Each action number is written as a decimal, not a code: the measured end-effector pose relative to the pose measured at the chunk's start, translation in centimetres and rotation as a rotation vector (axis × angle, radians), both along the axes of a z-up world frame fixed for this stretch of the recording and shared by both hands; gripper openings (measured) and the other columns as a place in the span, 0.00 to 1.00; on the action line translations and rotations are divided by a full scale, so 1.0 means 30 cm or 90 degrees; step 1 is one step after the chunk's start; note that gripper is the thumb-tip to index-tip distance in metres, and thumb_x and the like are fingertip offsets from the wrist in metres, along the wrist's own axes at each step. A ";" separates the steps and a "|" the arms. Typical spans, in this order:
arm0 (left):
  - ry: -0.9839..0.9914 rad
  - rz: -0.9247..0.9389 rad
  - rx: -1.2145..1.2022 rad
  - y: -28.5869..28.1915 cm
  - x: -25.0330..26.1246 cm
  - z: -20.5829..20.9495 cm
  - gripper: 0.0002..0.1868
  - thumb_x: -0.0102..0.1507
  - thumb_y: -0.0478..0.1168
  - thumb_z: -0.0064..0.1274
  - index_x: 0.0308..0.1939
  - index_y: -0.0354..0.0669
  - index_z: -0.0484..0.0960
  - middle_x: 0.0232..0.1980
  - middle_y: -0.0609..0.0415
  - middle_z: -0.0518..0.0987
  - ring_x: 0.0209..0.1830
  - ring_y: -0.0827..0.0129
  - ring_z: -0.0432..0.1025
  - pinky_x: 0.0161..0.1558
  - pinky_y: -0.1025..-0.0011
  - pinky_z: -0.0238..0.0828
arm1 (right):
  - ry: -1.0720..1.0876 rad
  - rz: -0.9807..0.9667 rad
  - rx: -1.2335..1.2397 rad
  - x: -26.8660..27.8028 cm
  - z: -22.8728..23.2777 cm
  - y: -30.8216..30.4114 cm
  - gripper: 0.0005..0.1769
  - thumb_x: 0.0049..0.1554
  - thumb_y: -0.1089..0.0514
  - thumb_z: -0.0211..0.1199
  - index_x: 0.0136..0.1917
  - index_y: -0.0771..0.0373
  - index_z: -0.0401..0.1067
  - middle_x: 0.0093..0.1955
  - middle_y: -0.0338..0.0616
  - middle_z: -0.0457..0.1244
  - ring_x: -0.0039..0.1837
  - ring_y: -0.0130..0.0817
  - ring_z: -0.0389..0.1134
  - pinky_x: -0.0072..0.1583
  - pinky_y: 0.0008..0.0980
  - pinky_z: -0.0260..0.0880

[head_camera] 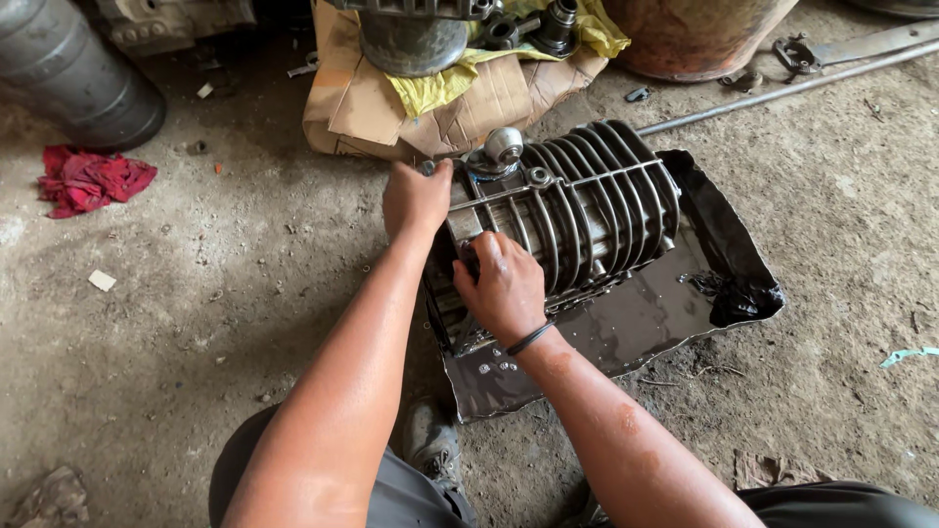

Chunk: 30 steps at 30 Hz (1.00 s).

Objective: The person scrubs a metallic engine cylinder head with cooling fins using a small brush and a dark cloth. They repeatedly dip the brush into a dark liquid on a tray and scrub the grooves and surfaces of the part.

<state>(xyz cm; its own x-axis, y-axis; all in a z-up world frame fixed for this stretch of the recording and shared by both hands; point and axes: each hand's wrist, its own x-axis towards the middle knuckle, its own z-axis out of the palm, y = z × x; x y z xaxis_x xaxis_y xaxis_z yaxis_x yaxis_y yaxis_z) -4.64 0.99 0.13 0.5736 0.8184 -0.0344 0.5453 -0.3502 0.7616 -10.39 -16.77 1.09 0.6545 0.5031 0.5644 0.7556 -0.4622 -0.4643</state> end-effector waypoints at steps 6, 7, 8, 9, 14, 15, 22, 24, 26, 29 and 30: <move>-0.277 0.084 -0.154 -0.015 0.041 -0.149 0.25 0.57 0.47 0.65 0.45 0.30 0.75 0.43 0.38 0.83 0.43 0.53 0.79 0.49 0.59 0.73 | 0.042 0.045 0.061 -0.027 0.013 -0.031 0.12 0.57 0.56 0.66 0.51 0.66 0.73 0.43 0.51 0.65 0.46 0.52 0.68 0.46 0.46 0.68; -0.271 0.101 -0.199 -0.015 0.052 -0.169 0.23 0.57 0.47 0.66 0.43 0.30 0.77 0.42 0.39 0.84 0.41 0.55 0.79 0.48 0.60 0.73 | 0.053 0.052 0.064 -0.030 0.017 -0.035 0.11 0.59 0.57 0.64 0.52 0.65 0.74 0.43 0.51 0.65 0.46 0.52 0.68 0.47 0.46 0.69; -0.264 0.116 -0.244 -0.014 0.065 -0.186 0.22 0.58 0.47 0.66 0.40 0.30 0.78 0.40 0.39 0.84 0.40 0.57 0.79 0.47 0.61 0.73 | 0.063 0.059 0.068 -0.029 0.022 -0.037 0.10 0.60 0.59 0.62 0.54 0.65 0.75 0.44 0.50 0.65 0.46 0.51 0.68 0.47 0.45 0.69; -0.321 0.094 -0.333 -0.014 0.080 -0.199 0.20 0.58 0.47 0.65 0.39 0.31 0.80 0.39 0.42 0.84 0.38 0.59 0.78 0.44 0.61 0.73 | 0.049 0.050 0.058 -0.021 0.028 -0.036 0.09 0.60 0.59 0.62 0.52 0.64 0.75 0.43 0.50 0.65 0.46 0.50 0.68 0.47 0.45 0.69; -0.398 0.051 -0.490 -0.001 0.096 -0.241 0.19 0.60 0.47 0.65 0.37 0.32 0.80 0.35 0.47 0.82 0.32 0.66 0.72 0.36 0.64 0.70 | -0.034 0.032 0.023 0.060 0.067 0.043 0.03 0.57 0.61 0.63 0.45 0.62 0.74 0.40 0.50 0.64 0.43 0.52 0.68 0.44 0.47 0.67; -0.410 0.050 -0.513 0.003 0.090 -0.243 0.19 0.59 0.47 0.65 0.37 0.32 0.81 0.35 0.48 0.81 0.31 0.66 0.72 0.36 0.64 0.70 | -0.040 0.025 0.036 0.076 0.070 0.062 0.04 0.57 0.61 0.63 0.45 0.63 0.73 0.40 0.50 0.64 0.43 0.52 0.68 0.44 0.47 0.68; -0.377 0.021 -0.483 -0.011 0.052 -0.237 0.20 0.59 0.49 0.63 0.40 0.33 0.82 0.37 0.51 0.83 0.34 0.68 0.74 0.40 0.67 0.71 | -0.027 0.070 0.021 -0.021 0.022 -0.027 0.04 0.57 0.63 0.63 0.46 0.65 0.71 0.40 0.52 0.64 0.42 0.52 0.67 0.43 0.45 0.68; -0.393 0.009 -0.491 -0.023 0.053 -0.250 0.20 0.60 0.49 0.63 0.42 0.33 0.81 0.38 0.51 0.82 0.36 0.68 0.73 0.42 0.67 0.70 | -0.005 0.083 0.002 -0.065 0.009 -0.077 0.04 0.56 0.63 0.62 0.45 0.65 0.71 0.39 0.51 0.63 0.41 0.51 0.68 0.43 0.45 0.68; -0.400 0.003 -0.483 -0.036 0.066 -0.262 0.20 0.60 0.49 0.62 0.43 0.32 0.81 0.38 0.51 0.82 0.37 0.68 0.72 0.43 0.67 0.69 | 0.014 0.093 -0.013 -0.067 0.012 -0.094 0.03 0.55 0.64 0.62 0.44 0.65 0.71 0.38 0.51 0.63 0.40 0.51 0.68 0.42 0.45 0.68; -0.452 -0.015 -0.483 -0.037 0.080 -0.269 0.20 0.60 0.47 0.63 0.42 0.31 0.80 0.38 0.51 0.82 0.37 0.68 0.72 0.42 0.66 0.70 | -0.032 0.086 0.013 0.019 0.034 -0.011 0.04 0.61 0.65 0.60 0.43 0.65 0.69 0.38 0.51 0.63 0.40 0.49 0.68 0.41 0.45 0.68; -0.445 -0.008 -0.487 -0.035 0.074 -0.268 0.19 0.60 0.47 0.63 0.41 0.32 0.81 0.37 0.51 0.81 0.36 0.67 0.71 0.42 0.66 0.70 | -0.044 0.075 0.009 0.045 0.041 0.021 0.05 0.60 0.64 0.61 0.43 0.65 0.69 0.39 0.52 0.63 0.40 0.51 0.67 0.42 0.46 0.68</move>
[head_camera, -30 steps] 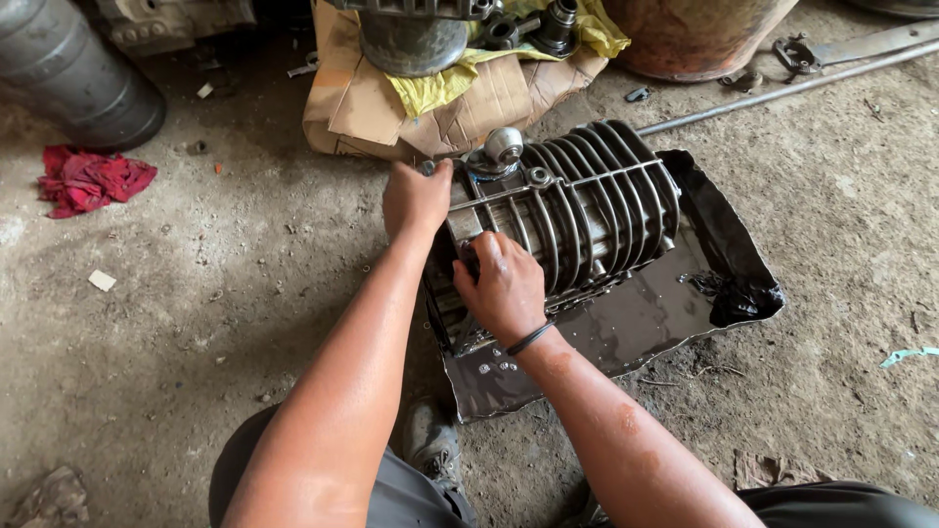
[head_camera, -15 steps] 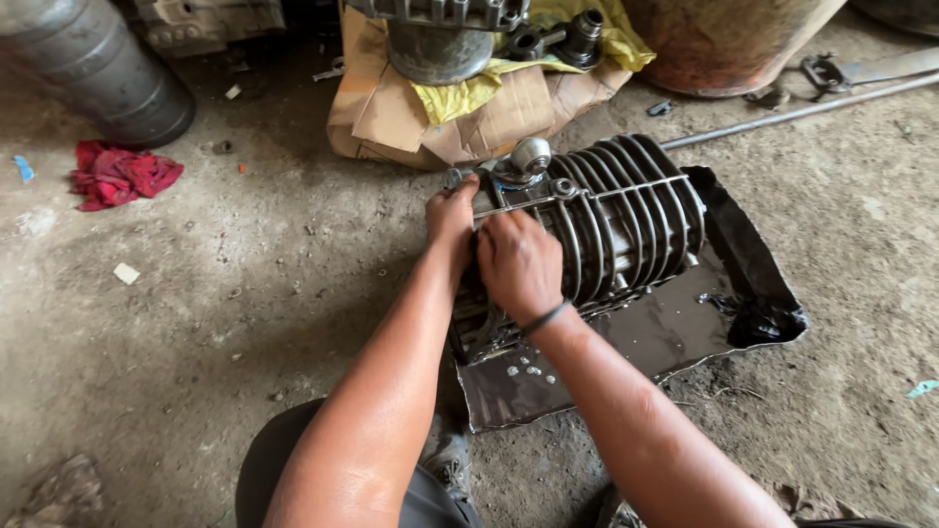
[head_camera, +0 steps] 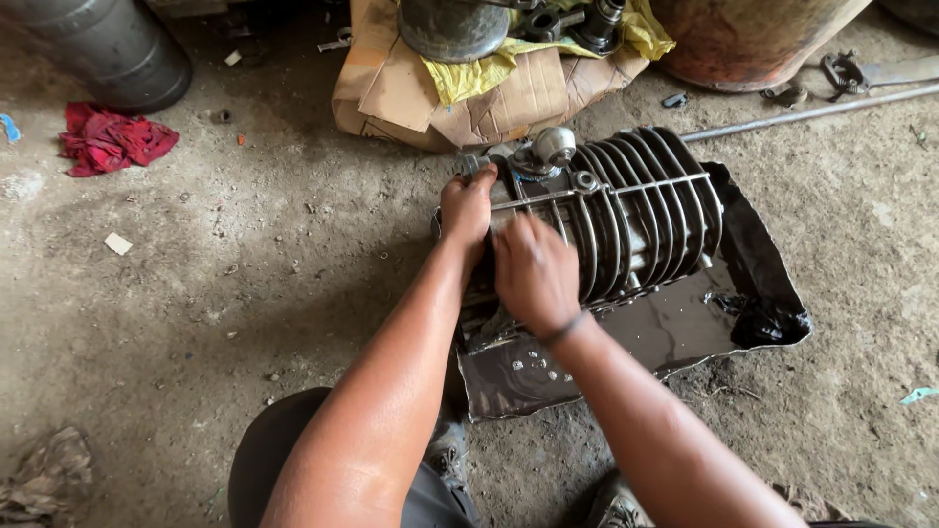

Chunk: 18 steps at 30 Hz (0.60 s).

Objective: The person scrubs a metallic engine cylinder head with cooling fins using a small brush and a dark cloth. They repeatedly dip the brush into a dark liquid on a tray and scrub the grooves and surfaces of the part.

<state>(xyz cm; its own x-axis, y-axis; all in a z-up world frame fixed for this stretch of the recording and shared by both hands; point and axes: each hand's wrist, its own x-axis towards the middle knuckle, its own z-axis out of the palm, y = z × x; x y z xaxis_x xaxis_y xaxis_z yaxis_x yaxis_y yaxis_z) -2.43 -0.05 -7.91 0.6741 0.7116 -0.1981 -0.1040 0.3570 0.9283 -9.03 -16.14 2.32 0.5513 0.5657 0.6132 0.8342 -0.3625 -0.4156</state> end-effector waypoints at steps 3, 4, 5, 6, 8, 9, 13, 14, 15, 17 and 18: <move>0.031 -0.007 0.013 0.018 -0.006 0.025 0.18 0.60 0.48 0.62 0.40 0.34 0.82 0.36 0.51 0.82 0.36 0.67 0.72 0.42 0.67 0.69 | -0.009 -0.016 0.003 0.024 0.005 0.035 0.07 0.58 0.63 0.62 0.42 0.66 0.66 0.39 0.53 0.63 0.41 0.55 0.67 0.42 0.49 0.67; 0.049 -0.014 0.031 0.018 -0.016 0.025 0.17 0.60 0.48 0.61 0.40 0.35 0.82 0.37 0.52 0.82 0.37 0.69 0.73 0.43 0.68 0.69 | 0.008 -0.006 0.007 0.008 -0.004 0.015 0.07 0.59 0.63 0.62 0.42 0.66 0.66 0.39 0.53 0.63 0.41 0.55 0.67 0.42 0.49 0.67; 0.067 -0.020 0.049 0.018 -0.025 0.024 0.17 0.60 0.49 0.61 0.39 0.36 0.83 0.37 0.54 0.83 0.37 0.70 0.73 0.44 0.70 0.70 | 0.025 0.005 0.012 -0.020 -0.018 -0.010 0.07 0.59 0.62 0.61 0.42 0.66 0.65 0.38 0.54 0.63 0.41 0.56 0.67 0.41 0.49 0.67; 0.061 -0.012 0.044 0.017 -0.021 0.028 0.18 0.60 0.49 0.61 0.39 0.35 0.82 0.37 0.53 0.83 0.37 0.70 0.73 0.43 0.69 0.69 | 0.046 -0.012 0.004 -0.043 -0.026 -0.044 0.07 0.58 0.62 0.61 0.42 0.65 0.66 0.38 0.53 0.64 0.40 0.55 0.68 0.41 0.49 0.67; 0.051 0.006 0.031 0.012 -0.023 0.027 0.19 0.60 0.49 0.61 0.39 0.34 0.82 0.36 0.52 0.82 0.36 0.69 0.72 0.42 0.69 0.69 | 0.089 -0.045 -0.011 -0.082 -0.039 -0.114 0.05 0.57 0.62 0.61 0.42 0.64 0.67 0.38 0.52 0.65 0.39 0.54 0.68 0.41 0.48 0.68; 0.067 0.004 0.034 0.007 -0.028 0.022 0.19 0.61 0.49 0.61 0.39 0.34 0.82 0.36 0.52 0.81 0.36 0.69 0.71 0.42 0.69 0.69 | 0.097 -0.046 -0.024 -0.086 -0.043 -0.128 0.05 0.57 0.62 0.61 0.43 0.65 0.67 0.38 0.53 0.65 0.39 0.55 0.68 0.41 0.48 0.68; 0.052 0.012 0.043 -0.014 -0.013 0.016 0.19 0.61 0.49 0.61 0.40 0.33 0.82 0.36 0.52 0.80 0.34 0.69 0.69 0.40 0.68 0.67 | 0.086 -0.062 -0.078 -0.010 -0.036 -0.074 0.07 0.59 0.61 0.62 0.43 0.66 0.67 0.38 0.54 0.66 0.40 0.56 0.68 0.41 0.50 0.67; 0.027 0.023 0.044 -0.010 -0.011 0.021 0.19 0.60 0.49 0.62 0.39 0.33 0.82 0.36 0.52 0.80 0.34 0.69 0.68 0.39 0.67 0.67 | 0.072 -0.063 -0.090 0.009 -0.031 -0.042 0.08 0.60 0.61 0.62 0.42 0.66 0.66 0.39 0.54 0.66 0.40 0.57 0.68 0.42 0.50 0.67; 0.052 0.020 0.052 -0.003 -0.011 0.027 0.20 0.61 0.49 0.61 0.39 0.32 0.81 0.36 0.51 0.79 0.34 0.68 0.68 0.40 0.66 0.66 | 0.063 -0.062 -0.061 0.013 -0.026 -0.025 0.08 0.60 0.61 0.62 0.42 0.66 0.67 0.39 0.54 0.66 0.40 0.56 0.68 0.42 0.50 0.68; 0.106 0.014 0.065 0.013 -0.022 0.034 0.21 0.62 0.50 0.61 0.39 0.31 0.81 0.35 0.49 0.77 0.34 0.66 0.67 0.40 0.64 0.65 | 0.047 -0.057 -0.003 -0.001 -0.023 -0.005 0.07 0.59 0.61 0.62 0.43 0.65 0.67 0.39 0.53 0.66 0.41 0.55 0.69 0.42 0.50 0.68; 0.083 0.008 0.047 0.014 -0.023 0.035 0.20 0.61 0.50 0.61 0.39 0.33 0.82 0.36 0.50 0.79 0.35 0.67 0.69 0.42 0.66 0.67 | 0.063 -0.054 -0.025 -0.016 -0.023 -0.022 0.06 0.59 0.61 0.62 0.43 0.65 0.68 0.39 0.53 0.66 0.41 0.55 0.69 0.42 0.49 0.68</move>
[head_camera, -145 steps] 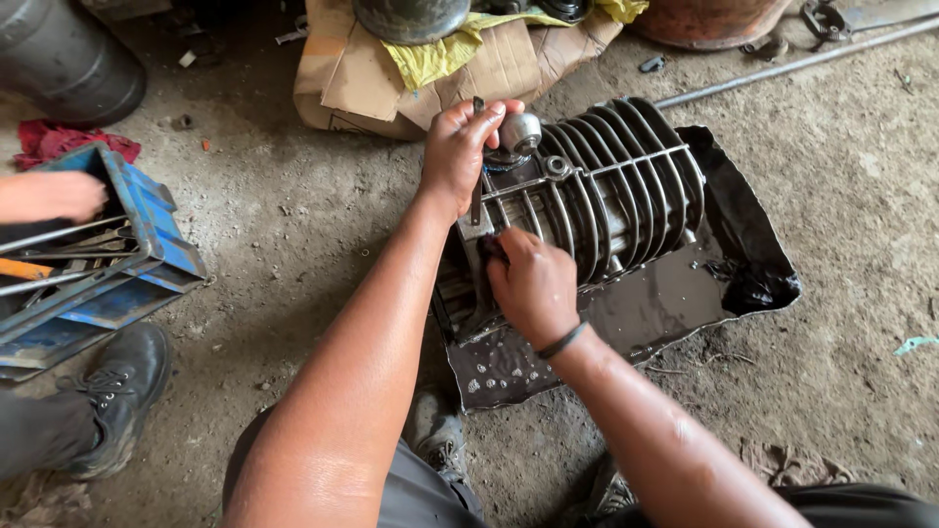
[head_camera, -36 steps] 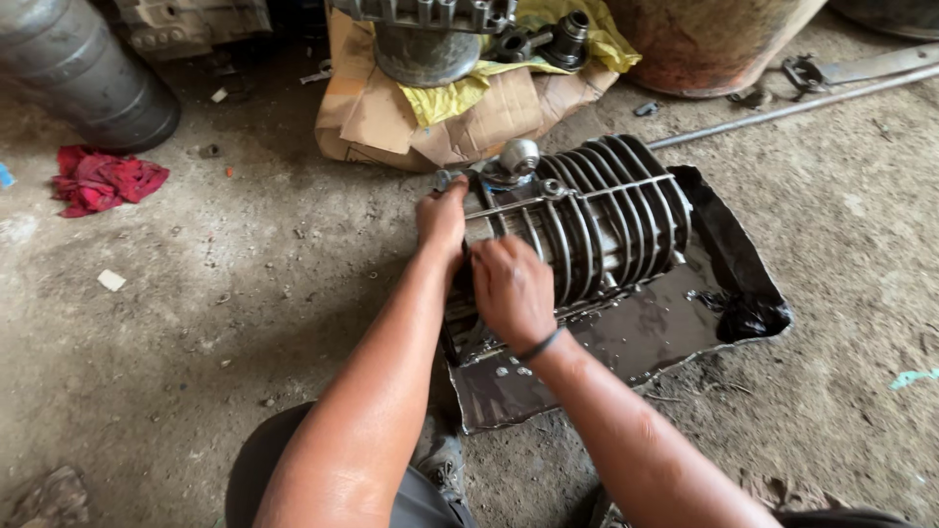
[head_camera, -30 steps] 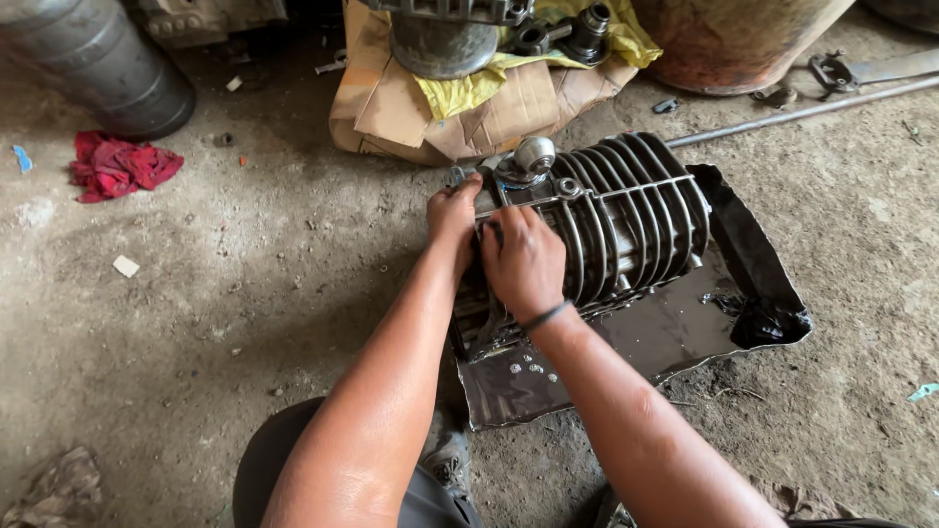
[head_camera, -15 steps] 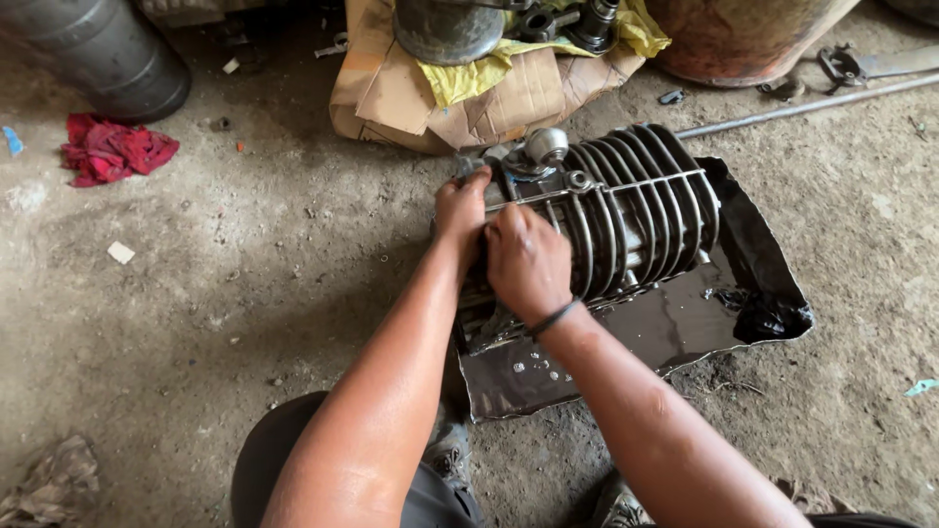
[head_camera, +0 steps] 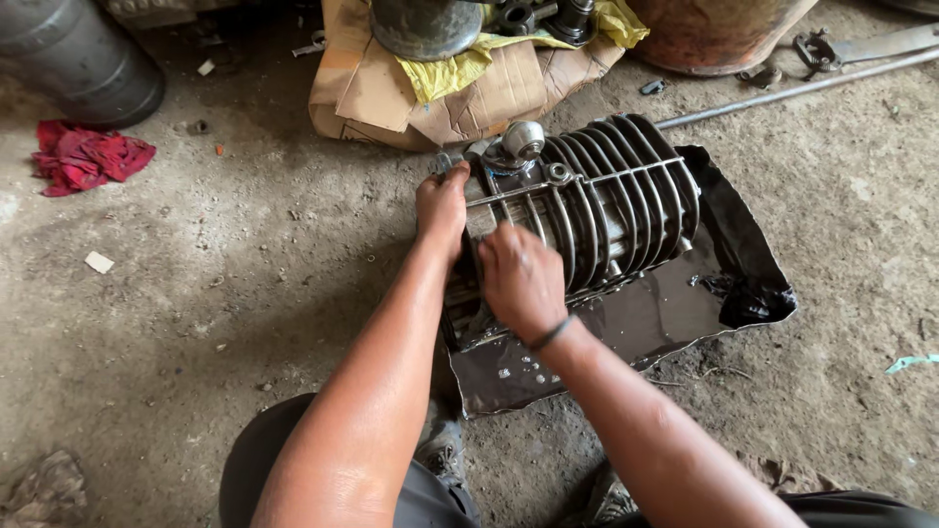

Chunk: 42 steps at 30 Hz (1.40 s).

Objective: The person scrubs a metallic engine cylinder head with cooling fins using a small brush and a dark cloth. They repeatedly dip the brush into a dark liquid on a tray and scrub the grooves and surfaces of the part.

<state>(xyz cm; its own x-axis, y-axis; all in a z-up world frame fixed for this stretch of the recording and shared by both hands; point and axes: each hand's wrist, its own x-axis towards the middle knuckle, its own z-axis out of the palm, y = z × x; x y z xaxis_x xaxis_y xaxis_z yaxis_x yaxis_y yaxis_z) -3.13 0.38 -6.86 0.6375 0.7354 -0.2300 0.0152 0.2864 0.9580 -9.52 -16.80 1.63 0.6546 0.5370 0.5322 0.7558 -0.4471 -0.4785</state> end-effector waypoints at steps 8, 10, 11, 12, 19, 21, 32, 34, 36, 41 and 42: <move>-0.005 -0.002 0.011 -0.022 0.009 0.010 0.18 0.61 0.49 0.59 0.40 0.34 0.83 0.37 0.51 0.82 0.37 0.67 0.73 0.45 0.67 0.68 | 0.034 0.003 -0.080 -0.041 0.017 -0.111 0.03 0.60 0.63 0.57 0.44 0.65 0.69 0.38 0.52 0.66 0.39 0.51 0.69 0.41 0.45 0.70; -0.017 0.012 0.015 -0.027 0.014 0.006 0.19 0.60 0.49 0.60 0.39 0.33 0.82 0.36 0.51 0.81 0.36 0.67 0.71 0.43 0.66 0.68 | 0.022 -0.027 -0.104 0.011 0.016 -0.048 0.06 0.61 0.62 0.58 0.43 0.66 0.68 0.38 0.53 0.66 0.39 0.52 0.69 0.42 0.47 0.70; -0.024 0.020 0.020 -0.022 0.015 0.007 0.19 0.60 0.49 0.61 0.38 0.33 0.82 0.35 0.51 0.81 0.35 0.67 0.70 0.42 0.66 0.68 | 0.015 -0.041 -0.114 0.019 0.013 -0.024 0.07 0.61 0.62 0.58 0.43 0.67 0.67 0.38 0.54 0.66 0.40 0.53 0.69 0.43 0.47 0.70; -0.018 0.012 0.018 -0.012 0.012 0.008 0.19 0.60 0.49 0.60 0.38 0.33 0.82 0.35 0.52 0.80 0.34 0.67 0.70 0.41 0.66 0.68 | 0.020 -0.053 -0.093 0.014 0.007 -0.010 0.07 0.61 0.61 0.59 0.43 0.67 0.68 0.38 0.54 0.66 0.40 0.54 0.69 0.43 0.48 0.69; 0.019 -0.016 0.045 0.004 -0.007 0.004 0.19 0.62 0.50 0.59 0.37 0.35 0.82 0.33 0.54 0.79 0.33 0.70 0.70 0.41 0.69 0.68 | 0.067 -0.043 0.023 -0.100 -0.037 -0.116 0.05 0.59 0.62 0.61 0.46 0.67 0.69 0.41 0.55 0.68 0.42 0.55 0.70 0.43 0.47 0.70; 0.050 -0.017 0.049 -0.011 -0.010 0.001 0.19 0.62 0.50 0.59 0.36 0.34 0.81 0.31 0.54 0.78 0.32 0.69 0.69 0.39 0.68 0.67 | 0.093 -0.032 0.017 -0.091 -0.033 -0.133 0.05 0.59 0.62 0.61 0.46 0.67 0.70 0.41 0.55 0.68 0.42 0.54 0.70 0.42 0.47 0.70; 0.002 -0.015 0.035 -0.006 -0.020 0.020 0.17 0.60 0.50 0.59 0.36 0.38 0.82 0.31 0.58 0.81 0.33 0.71 0.73 0.40 0.70 0.67 | 0.082 -0.058 0.021 -0.068 -0.047 -0.086 0.05 0.60 0.61 0.60 0.46 0.64 0.70 0.39 0.56 0.68 0.41 0.56 0.70 0.42 0.49 0.68; 0.048 -0.012 0.045 -0.007 -0.023 0.023 0.17 0.61 0.51 0.59 0.35 0.38 0.81 0.29 0.57 0.78 0.31 0.70 0.71 0.39 0.68 0.66 | 0.141 -0.067 -0.019 -0.099 -0.057 -0.128 0.06 0.59 0.60 0.61 0.46 0.65 0.70 0.38 0.55 0.68 0.40 0.56 0.70 0.41 0.50 0.68; 0.069 -0.005 0.055 -0.013 -0.008 0.023 0.18 0.61 0.51 0.59 0.34 0.37 0.80 0.28 0.58 0.76 0.29 0.70 0.68 0.37 0.67 0.65 | 0.181 -0.079 -0.010 -0.099 -0.063 -0.139 0.07 0.59 0.59 0.61 0.45 0.65 0.70 0.36 0.55 0.68 0.40 0.56 0.70 0.41 0.50 0.69; 0.017 0.024 0.040 0.007 0.014 -0.013 0.17 0.61 0.50 0.60 0.31 0.39 0.79 0.27 0.59 0.75 0.27 0.72 0.66 0.35 0.68 0.64 | 0.160 -0.141 0.003 -0.040 -0.074 -0.055 0.07 0.60 0.58 0.61 0.43 0.64 0.72 0.32 0.54 0.67 0.38 0.55 0.70 0.42 0.50 0.68; 0.019 0.027 0.042 0.010 0.021 -0.016 0.17 0.61 0.50 0.60 0.31 0.39 0.79 0.27 0.59 0.75 0.27 0.72 0.66 0.35 0.67 0.63 | 0.130 -0.154 0.000 -0.028 -0.071 -0.033 0.07 0.60 0.58 0.61 0.42 0.64 0.72 0.33 0.54 0.67 0.38 0.55 0.70 0.41 0.50 0.68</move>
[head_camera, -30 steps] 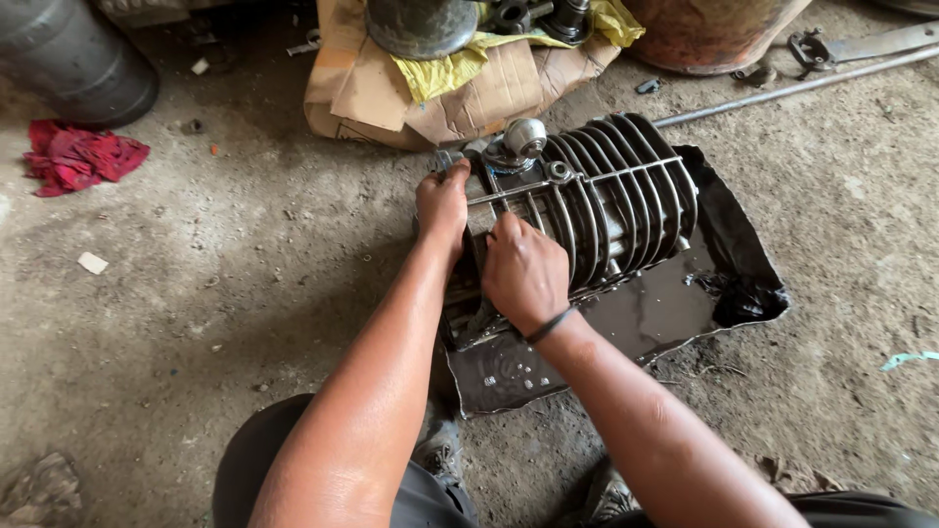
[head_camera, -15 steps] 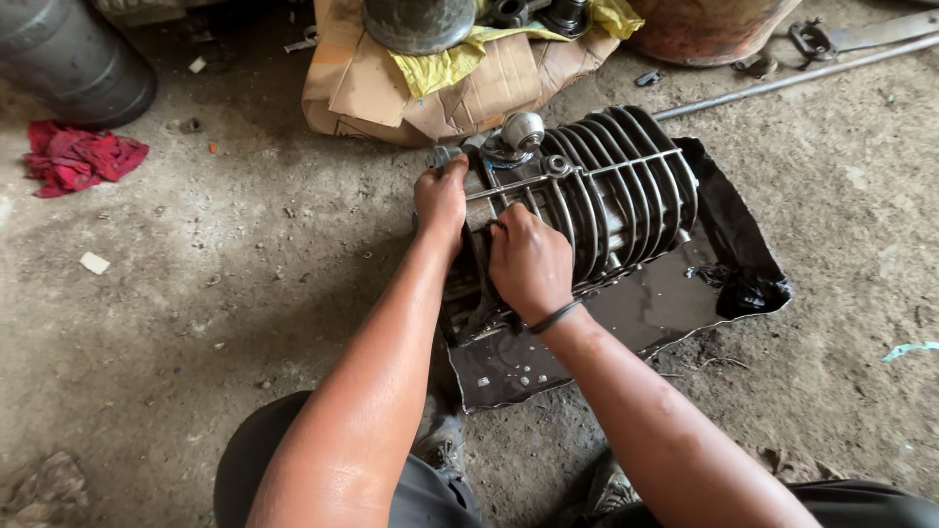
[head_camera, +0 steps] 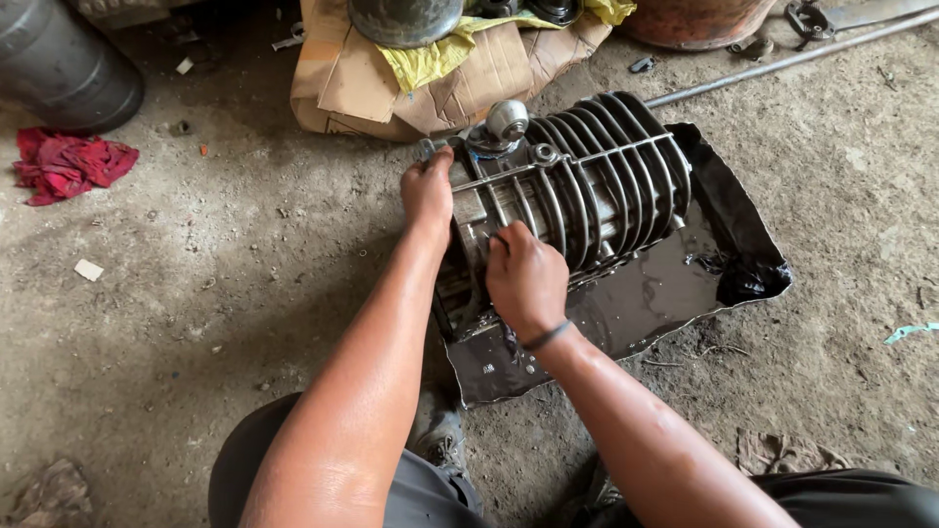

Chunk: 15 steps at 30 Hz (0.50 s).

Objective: The person scrubs a metallic engine cylinder head with cooling fins using a small brush and a dark cloth. They repeatedly dip the brush into a dark liquid on a tray and scrub the grooves and surfaces of the part.

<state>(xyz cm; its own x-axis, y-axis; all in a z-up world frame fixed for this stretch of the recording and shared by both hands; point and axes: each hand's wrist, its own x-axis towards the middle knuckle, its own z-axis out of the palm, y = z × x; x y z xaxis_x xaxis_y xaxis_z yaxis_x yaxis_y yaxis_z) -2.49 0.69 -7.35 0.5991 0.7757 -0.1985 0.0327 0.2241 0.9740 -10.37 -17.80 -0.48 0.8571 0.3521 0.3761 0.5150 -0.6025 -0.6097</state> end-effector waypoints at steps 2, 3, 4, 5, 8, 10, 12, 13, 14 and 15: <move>0.005 0.008 0.002 0.003 0.004 -0.008 0.18 0.60 0.51 0.60 0.30 0.39 0.80 0.27 0.60 0.74 0.27 0.72 0.64 0.34 0.67 0.62 | -0.056 -0.022 -0.017 0.020 0.011 0.031 0.08 0.60 0.58 0.61 0.41 0.63 0.71 0.34 0.53 0.67 0.38 0.55 0.70 0.41 0.50 0.68; -0.011 0.003 0.008 0.001 0.000 -0.011 0.18 0.60 0.51 0.60 0.31 0.38 0.80 0.27 0.60 0.75 0.28 0.72 0.65 0.35 0.67 0.63 | -0.051 -0.019 -0.009 0.019 0.016 0.035 0.07 0.59 0.58 0.62 0.42 0.64 0.72 0.34 0.53 0.67 0.38 0.55 0.70 0.41 0.50 0.68; -0.028 -0.001 0.014 0.004 0.001 -0.008 0.18 0.60 0.50 0.60 0.31 0.38 0.81 0.28 0.59 0.76 0.29 0.71 0.66 0.35 0.67 0.64 | -0.047 -0.015 -0.001 0.018 0.024 0.037 0.07 0.59 0.59 0.62 0.42 0.64 0.72 0.35 0.54 0.68 0.39 0.55 0.70 0.42 0.50 0.68; -0.044 -0.005 0.021 0.004 0.000 -0.003 0.18 0.60 0.50 0.61 0.31 0.37 0.81 0.28 0.59 0.78 0.29 0.71 0.67 0.36 0.67 0.65 | -0.044 -0.010 0.008 0.012 0.030 0.031 0.07 0.59 0.59 0.62 0.42 0.65 0.72 0.35 0.54 0.68 0.39 0.55 0.70 0.42 0.50 0.68; -0.001 -0.012 0.024 -0.004 -0.020 0.016 0.17 0.60 0.50 0.60 0.34 0.38 0.81 0.29 0.58 0.78 0.31 0.70 0.69 0.38 0.68 0.66 | -0.078 0.091 0.120 -0.036 0.032 -0.039 0.09 0.59 0.60 0.66 0.48 0.69 0.71 0.39 0.56 0.66 0.41 0.52 0.70 0.43 0.46 0.69; 0.024 -0.027 0.007 -0.005 -0.031 0.039 0.17 0.61 0.51 0.59 0.34 0.39 0.80 0.29 0.58 0.77 0.32 0.70 0.69 0.39 0.69 0.66 | -0.106 0.138 0.086 -0.073 0.018 -0.096 0.12 0.57 0.64 0.63 0.54 0.71 0.72 0.42 0.56 0.67 0.42 0.50 0.70 0.43 0.44 0.70; 0.041 -0.037 -0.001 -0.010 -0.039 0.059 0.16 0.61 0.51 0.58 0.33 0.41 0.80 0.29 0.58 0.77 0.33 0.70 0.70 0.41 0.69 0.66 | -0.123 0.169 0.059 -0.087 -0.013 -0.144 0.15 0.56 0.67 0.61 0.57 0.72 0.73 0.42 0.54 0.67 0.42 0.49 0.70 0.43 0.43 0.70; 0.046 -0.041 -0.001 -0.014 -0.044 0.065 0.15 0.62 0.51 0.57 0.33 0.42 0.80 0.30 0.58 0.77 0.34 0.70 0.72 0.43 0.69 0.66 | -0.124 0.177 0.050 -0.084 -0.036 -0.160 0.14 0.56 0.68 0.61 0.56 0.71 0.74 0.40 0.53 0.67 0.40 0.49 0.69 0.43 0.43 0.69; 0.052 -0.046 0.002 -0.017 -0.046 0.071 0.15 0.62 0.51 0.56 0.34 0.44 0.80 0.30 0.59 0.78 0.35 0.70 0.73 0.44 0.69 0.65 | -0.126 0.182 0.043 -0.084 -0.061 -0.173 0.14 0.55 0.68 0.61 0.56 0.70 0.75 0.38 0.52 0.66 0.39 0.48 0.69 0.43 0.43 0.69; 0.051 -0.048 -0.005 -0.022 -0.047 0.077 0.15 0.62 0.51 0.57 0.33 0.44 0.79 0.30 0.58 0.76 0.34 0.69 0.70 0.44 0.66 0.65 | -0.113 0.183 0.045 -0.082 -0.085 -0.182 0.13 0.54 0.69 0.61 0.54 0.70 0.74 0.38 0.52 0.66 0.39 0.48 0.69 0.43 0.43 0.69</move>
<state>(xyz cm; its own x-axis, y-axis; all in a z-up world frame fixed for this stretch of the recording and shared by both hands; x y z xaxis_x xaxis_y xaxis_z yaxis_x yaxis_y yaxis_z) -3.89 0.04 -5.03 0.6374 0.7272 -0.2548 0.1281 0.2261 0.9657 -12.82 -23.26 -3.04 0.6459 0.5370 0.5427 0.7593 -0.3773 -0.5303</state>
